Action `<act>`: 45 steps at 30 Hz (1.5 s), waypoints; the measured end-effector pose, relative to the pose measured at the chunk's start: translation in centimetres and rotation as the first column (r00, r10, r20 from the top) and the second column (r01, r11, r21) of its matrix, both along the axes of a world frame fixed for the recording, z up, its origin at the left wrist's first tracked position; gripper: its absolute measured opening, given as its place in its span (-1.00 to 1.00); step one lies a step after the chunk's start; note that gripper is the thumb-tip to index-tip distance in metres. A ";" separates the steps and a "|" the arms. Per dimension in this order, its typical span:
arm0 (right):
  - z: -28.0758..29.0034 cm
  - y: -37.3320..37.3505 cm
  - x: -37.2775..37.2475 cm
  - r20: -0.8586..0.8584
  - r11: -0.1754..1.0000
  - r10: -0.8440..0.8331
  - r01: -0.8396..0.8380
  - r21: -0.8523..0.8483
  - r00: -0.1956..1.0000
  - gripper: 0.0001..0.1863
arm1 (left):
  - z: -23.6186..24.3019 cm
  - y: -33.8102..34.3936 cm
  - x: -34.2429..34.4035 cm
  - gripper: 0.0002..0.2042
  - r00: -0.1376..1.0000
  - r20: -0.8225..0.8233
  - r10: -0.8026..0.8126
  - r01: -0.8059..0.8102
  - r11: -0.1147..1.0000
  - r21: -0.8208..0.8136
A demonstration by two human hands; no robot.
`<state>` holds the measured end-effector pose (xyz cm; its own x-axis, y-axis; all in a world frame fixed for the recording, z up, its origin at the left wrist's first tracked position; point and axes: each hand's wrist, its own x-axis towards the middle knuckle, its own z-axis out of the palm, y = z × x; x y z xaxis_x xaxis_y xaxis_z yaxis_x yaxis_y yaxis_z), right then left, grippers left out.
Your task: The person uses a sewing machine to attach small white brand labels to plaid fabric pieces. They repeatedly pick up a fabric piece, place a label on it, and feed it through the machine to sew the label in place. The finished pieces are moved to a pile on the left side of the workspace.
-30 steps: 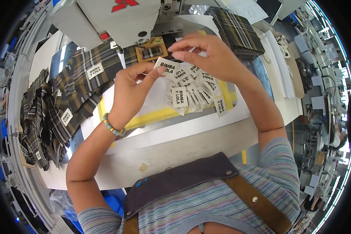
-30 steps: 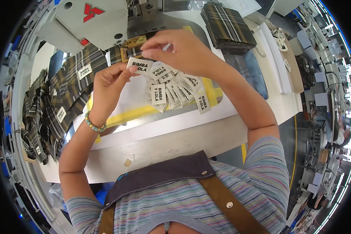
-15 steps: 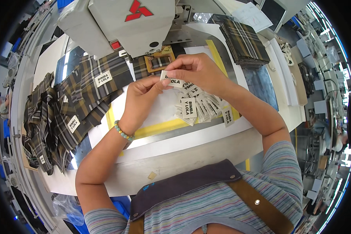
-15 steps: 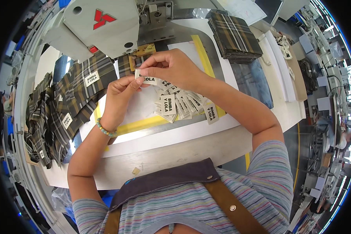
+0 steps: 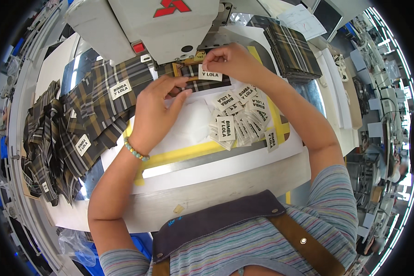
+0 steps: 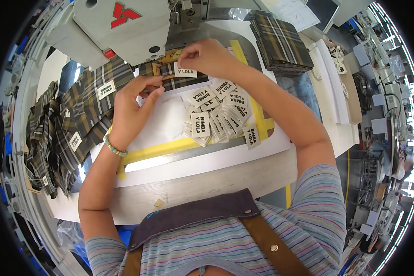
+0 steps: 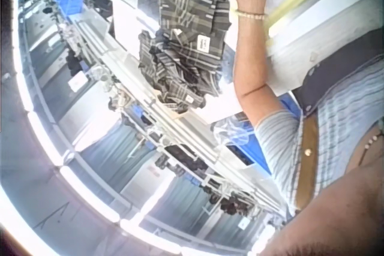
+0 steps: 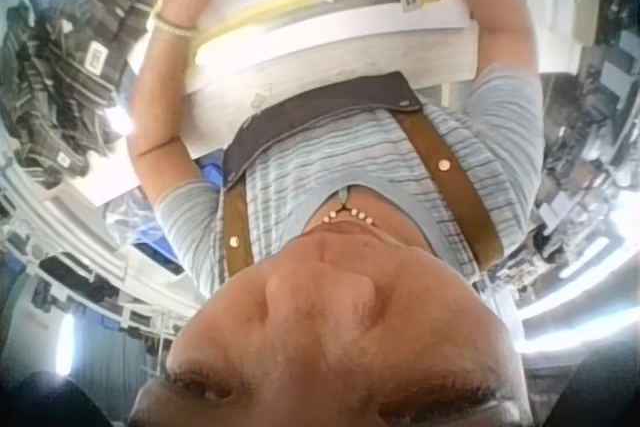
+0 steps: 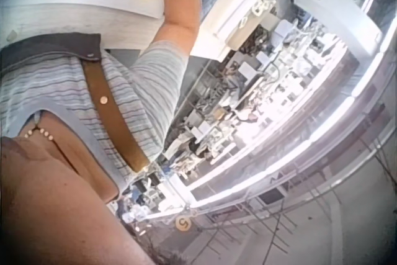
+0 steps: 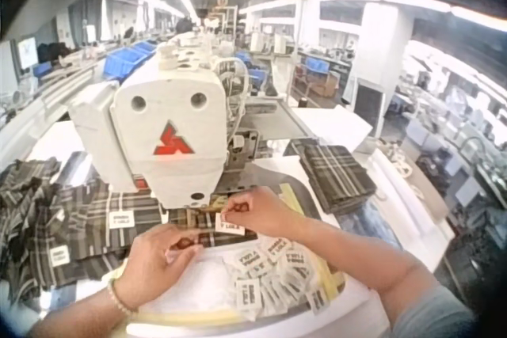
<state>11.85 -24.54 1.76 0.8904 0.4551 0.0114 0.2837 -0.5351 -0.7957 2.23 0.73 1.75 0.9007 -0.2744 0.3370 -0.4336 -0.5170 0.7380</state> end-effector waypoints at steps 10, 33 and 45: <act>0.4 3.5 2.6 0.207 0.977 0.110 -0.067 -0.203 0.972 -0.62 | -0.9 0.9 1.2 -0.66 0.915 0.347 -0.205 0.078 0.935 0.346; 0.5 -1.0 -1.0 0.207 0.995 0.029 -0.008 -0.102 0.978 -0.74 | -1.4 -0.4 0.7 -0.49 0.882 0.404 -0.242 -0.107 0.733 0.672; -0.7 -1.9 -1.3 0.643 0.922 0.365 -0.166 -0.350 0.673 -0.60 | -1.7 0.1 1.3 -0.43 0.968 0.179 -0.178 0.069 0.869 0.490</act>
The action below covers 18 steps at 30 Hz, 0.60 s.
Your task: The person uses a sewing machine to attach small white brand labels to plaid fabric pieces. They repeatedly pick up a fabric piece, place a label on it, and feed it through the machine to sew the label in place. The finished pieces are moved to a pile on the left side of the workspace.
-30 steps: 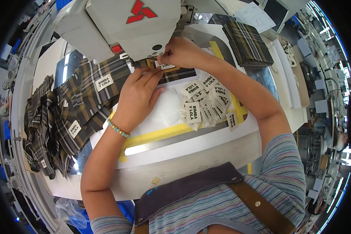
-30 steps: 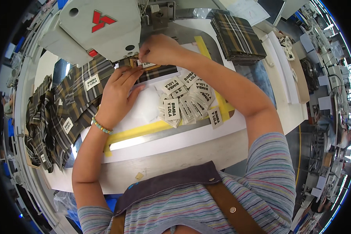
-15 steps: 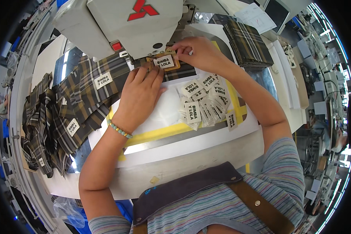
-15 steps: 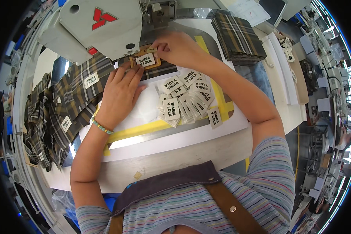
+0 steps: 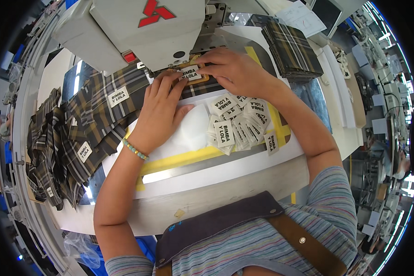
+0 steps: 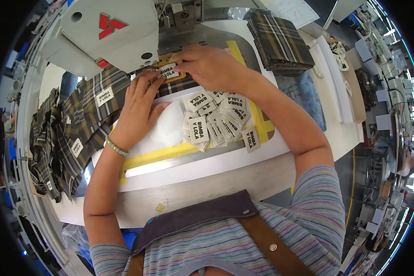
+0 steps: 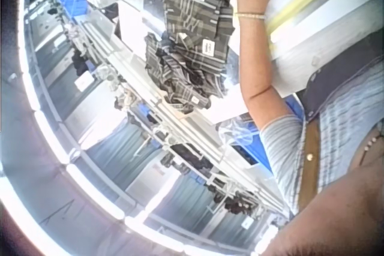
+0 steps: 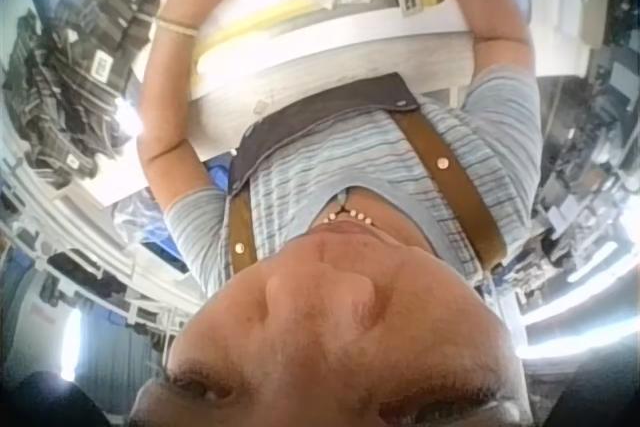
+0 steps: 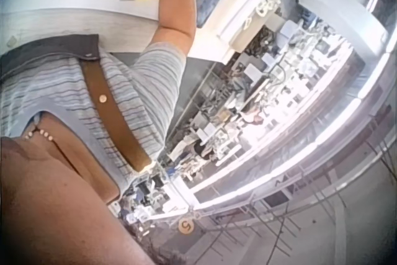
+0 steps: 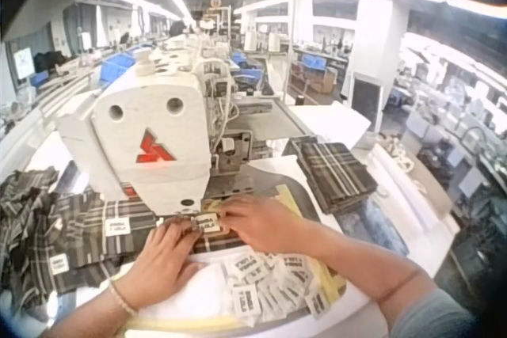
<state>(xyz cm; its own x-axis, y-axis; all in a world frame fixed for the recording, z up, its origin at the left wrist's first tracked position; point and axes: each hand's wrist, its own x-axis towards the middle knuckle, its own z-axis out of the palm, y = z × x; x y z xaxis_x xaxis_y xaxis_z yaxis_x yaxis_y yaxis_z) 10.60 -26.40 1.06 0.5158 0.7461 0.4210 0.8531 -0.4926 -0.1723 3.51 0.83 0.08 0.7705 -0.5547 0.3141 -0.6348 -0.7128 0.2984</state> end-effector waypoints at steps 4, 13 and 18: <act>-0.7 -0.4 0.3 0.052 0.990 0.078 -0.071 -0.123 0.996 -0.56 | -0.6 0.2 0.2 -0.39 0.999 0.028 -0.021 0.021 1.000 0.015; -0.4 -0.6 0.2 0.009 0.993 0.034 -0.033 -0.113 0.999 -0.57 | -0.6 0.4 0.2 -0.37 0.999 0.051 -0.018 0.017 1.000 0.021; 0.1 -0.2 -0.2 0.087 0.981 0.032 -0.015 -0.193 0.996 -0.59 | -0.6 0.4 0.2 -0.41 0.997 0.074 0.008 -0.009 1.000 0.010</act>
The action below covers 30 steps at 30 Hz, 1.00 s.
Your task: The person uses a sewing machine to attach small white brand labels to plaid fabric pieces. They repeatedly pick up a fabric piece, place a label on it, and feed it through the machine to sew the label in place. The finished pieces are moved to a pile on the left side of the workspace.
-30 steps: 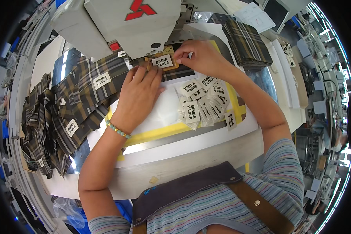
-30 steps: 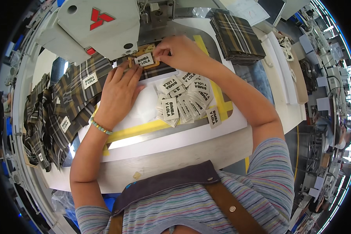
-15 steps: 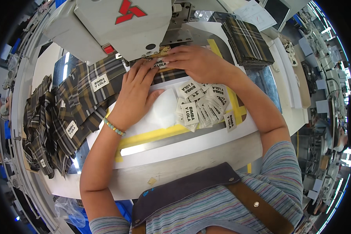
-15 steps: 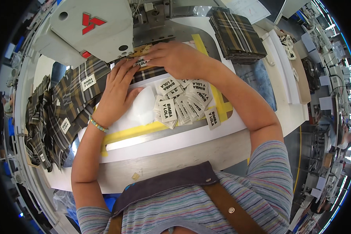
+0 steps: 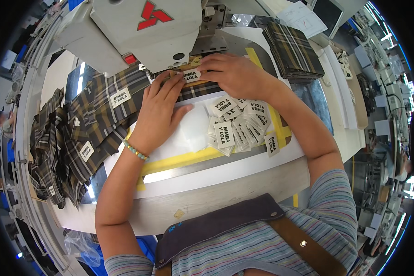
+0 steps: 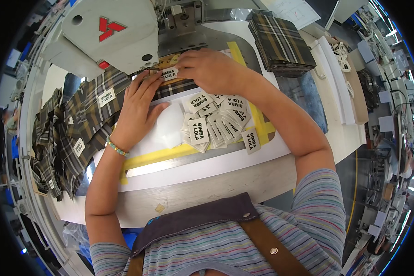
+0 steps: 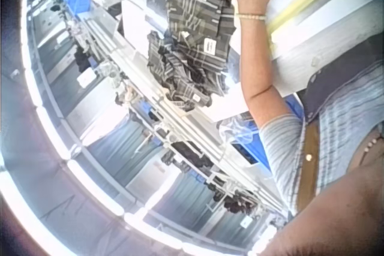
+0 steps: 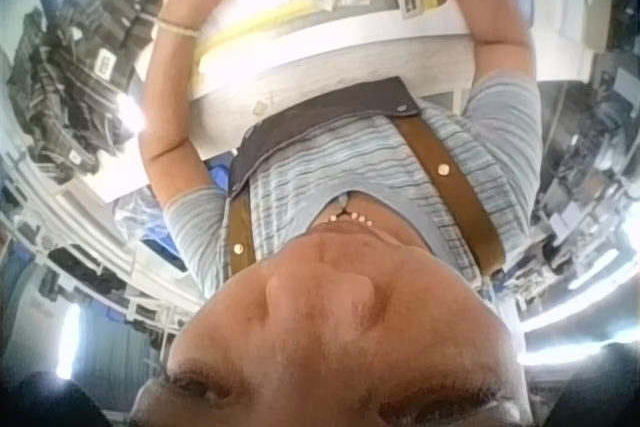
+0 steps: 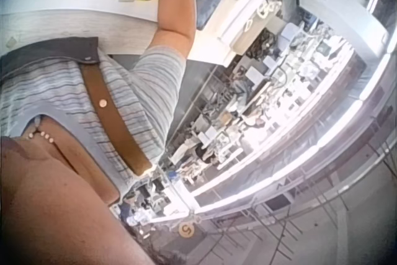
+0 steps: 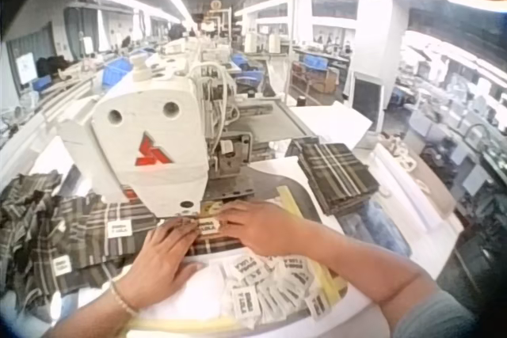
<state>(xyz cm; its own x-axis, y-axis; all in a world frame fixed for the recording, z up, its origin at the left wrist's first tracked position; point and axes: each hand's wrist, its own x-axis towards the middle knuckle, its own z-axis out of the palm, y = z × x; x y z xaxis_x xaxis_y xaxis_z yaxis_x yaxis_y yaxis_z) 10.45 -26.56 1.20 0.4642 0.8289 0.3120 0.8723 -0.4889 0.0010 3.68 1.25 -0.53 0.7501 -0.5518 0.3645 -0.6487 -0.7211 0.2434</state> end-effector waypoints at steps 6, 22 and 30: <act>-1.7 1.2 0.0 0.079 0.985 0.102 -0.112 0.130 0.992 -0.56 | -0.1 -0.1 0.4 -0.45 1.000 -0.014 -0.023 0.022 0.999 -0.035; -2.1 2.6 -0.6 -0.230 0.967 0.114 -0.055 0.249 0.966 -0.61 | 1.3 0.3 0.0 -0.58 0.997 -0.037 0.068 -0.072 0.991 -0.117; -2.1 2.8 -0.3 -0.254 0.965 0.108 -0.039 0.261 0.961 -0.61 | 1.5 1.0 -0.3 -0.53 0.995 0.013 0.095 -0.096 0.993 0.064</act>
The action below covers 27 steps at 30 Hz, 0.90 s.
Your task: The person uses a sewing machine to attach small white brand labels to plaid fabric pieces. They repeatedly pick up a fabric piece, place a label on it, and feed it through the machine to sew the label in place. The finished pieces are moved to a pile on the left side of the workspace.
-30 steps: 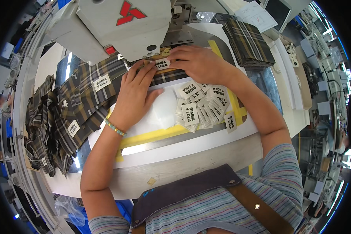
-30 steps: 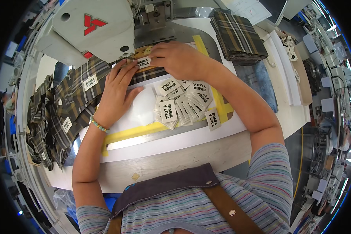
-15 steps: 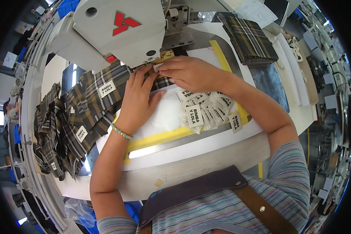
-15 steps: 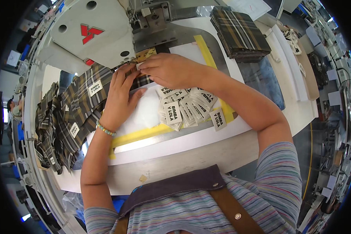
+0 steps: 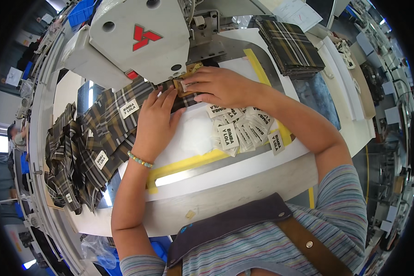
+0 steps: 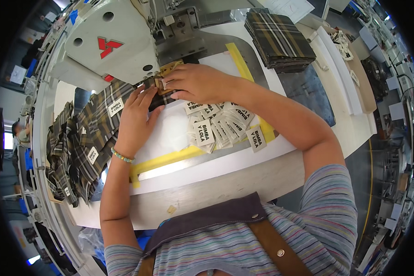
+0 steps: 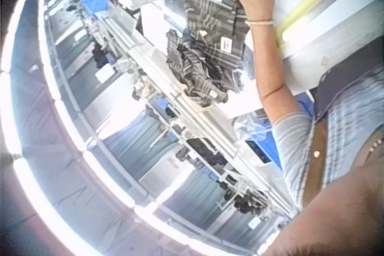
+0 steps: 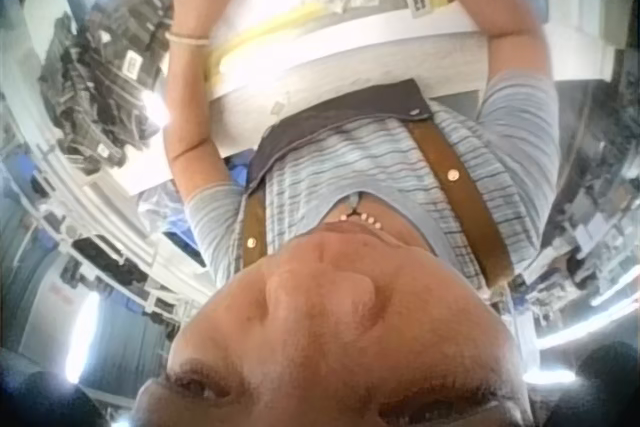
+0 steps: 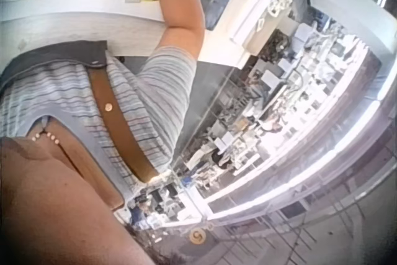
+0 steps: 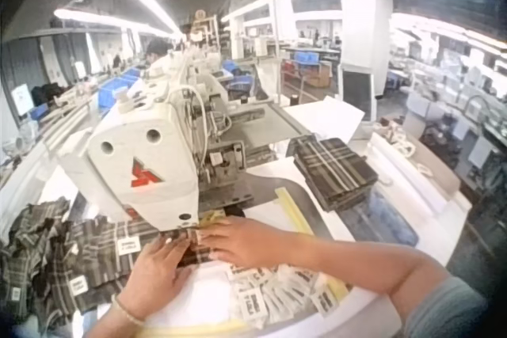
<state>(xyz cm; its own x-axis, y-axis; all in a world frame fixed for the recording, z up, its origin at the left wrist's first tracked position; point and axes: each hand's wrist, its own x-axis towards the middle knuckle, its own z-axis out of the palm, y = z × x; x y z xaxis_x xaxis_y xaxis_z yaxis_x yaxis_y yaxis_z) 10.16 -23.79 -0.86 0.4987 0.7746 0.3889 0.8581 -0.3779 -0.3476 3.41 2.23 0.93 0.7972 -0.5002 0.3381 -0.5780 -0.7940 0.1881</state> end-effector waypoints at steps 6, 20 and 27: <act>0.9 -0.5 0.1 0.006 1.000 0.016 -0.016 -0.009 1.000 -0.64 | 0.5 0.4 0.1 -0.48 0.998 -0.018 -0.059 0.060 0.996 0.070; 0.5 -0.5 0.8 0.010 0.997 0.063 -0.063 -0.042 0.998 -0.63 | 1.3 0.4 0.3 -0.46 0.993 -0.063 -0.097 0.103 0.988 0.114; 0.5 -0.2 0.7 0.010 0.998 0.065 -0.065 -0.016 0.998 -0.64 | 1.5 0.6 0.3 -0.45 0.992 -0.067 -0.108 0.115 0.987 0.110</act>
<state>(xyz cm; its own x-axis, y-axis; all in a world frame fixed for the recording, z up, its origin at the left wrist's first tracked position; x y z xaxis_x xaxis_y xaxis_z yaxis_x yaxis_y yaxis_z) 10.90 -24.02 -0.40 0.4429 0.8112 0.3819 0.8847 -0.3264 -0.3327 3.74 2.83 2.42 0.7518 -0.6193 0.2265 -0.6542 -0.7436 0.1382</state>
